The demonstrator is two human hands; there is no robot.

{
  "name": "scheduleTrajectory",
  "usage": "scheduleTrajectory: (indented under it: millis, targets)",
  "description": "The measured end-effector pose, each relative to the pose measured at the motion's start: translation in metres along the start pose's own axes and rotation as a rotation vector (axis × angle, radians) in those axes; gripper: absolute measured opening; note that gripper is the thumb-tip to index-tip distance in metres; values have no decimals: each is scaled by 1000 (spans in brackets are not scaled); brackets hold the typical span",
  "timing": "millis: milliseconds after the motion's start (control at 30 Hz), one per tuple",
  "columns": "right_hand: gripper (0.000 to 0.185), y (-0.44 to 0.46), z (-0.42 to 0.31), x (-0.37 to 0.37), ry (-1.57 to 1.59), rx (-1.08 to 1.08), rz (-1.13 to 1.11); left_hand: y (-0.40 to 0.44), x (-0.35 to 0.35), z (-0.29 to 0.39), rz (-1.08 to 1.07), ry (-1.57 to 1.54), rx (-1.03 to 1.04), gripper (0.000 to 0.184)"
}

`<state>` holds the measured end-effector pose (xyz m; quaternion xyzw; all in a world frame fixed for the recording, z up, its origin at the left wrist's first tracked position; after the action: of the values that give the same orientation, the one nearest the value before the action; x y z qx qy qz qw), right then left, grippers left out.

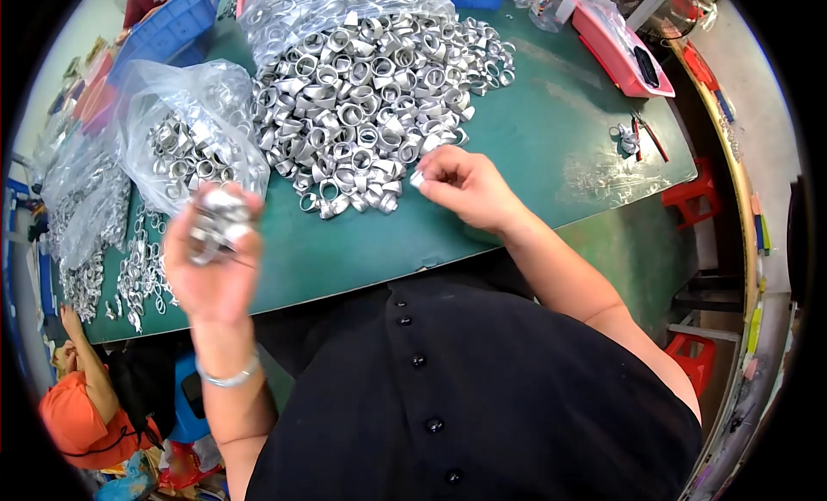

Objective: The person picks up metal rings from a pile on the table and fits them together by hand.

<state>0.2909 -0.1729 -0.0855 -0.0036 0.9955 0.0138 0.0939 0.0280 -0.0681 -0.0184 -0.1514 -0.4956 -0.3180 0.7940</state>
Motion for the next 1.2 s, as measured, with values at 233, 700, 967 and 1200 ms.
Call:
scheduleTrajectory:
  millis: [233, 700, 967, 1200]
  targets:
    - [16, 4, -14, 7, 781, 60, -62, 89, -41, 94, 266, 1604, 328, 31]
    - [8, 14, -12, 17, 197, 117, -118, 41, 3, 53, 126, 1937, 573, 24]
    - [6, -5, -8, 2, 1014, 224, -113, 3, 32, 13, 9, 1734, 661, 18]
    - [17, -6, -8, -3, 1059, 102, -41, -11, 25, -16, -73, 1520, 517, 16]
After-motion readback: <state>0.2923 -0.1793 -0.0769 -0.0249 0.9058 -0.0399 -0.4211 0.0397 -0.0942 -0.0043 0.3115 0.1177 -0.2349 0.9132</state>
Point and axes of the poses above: each hand's wrist, its own y-axis towards the middle knuckle, its own x-axis out of the palm, z = x × y, the point moved 4 cm from there along y, towards the middle knuckle, and after that the axes turned 12 degrees about -z, right-handed, at the moved point
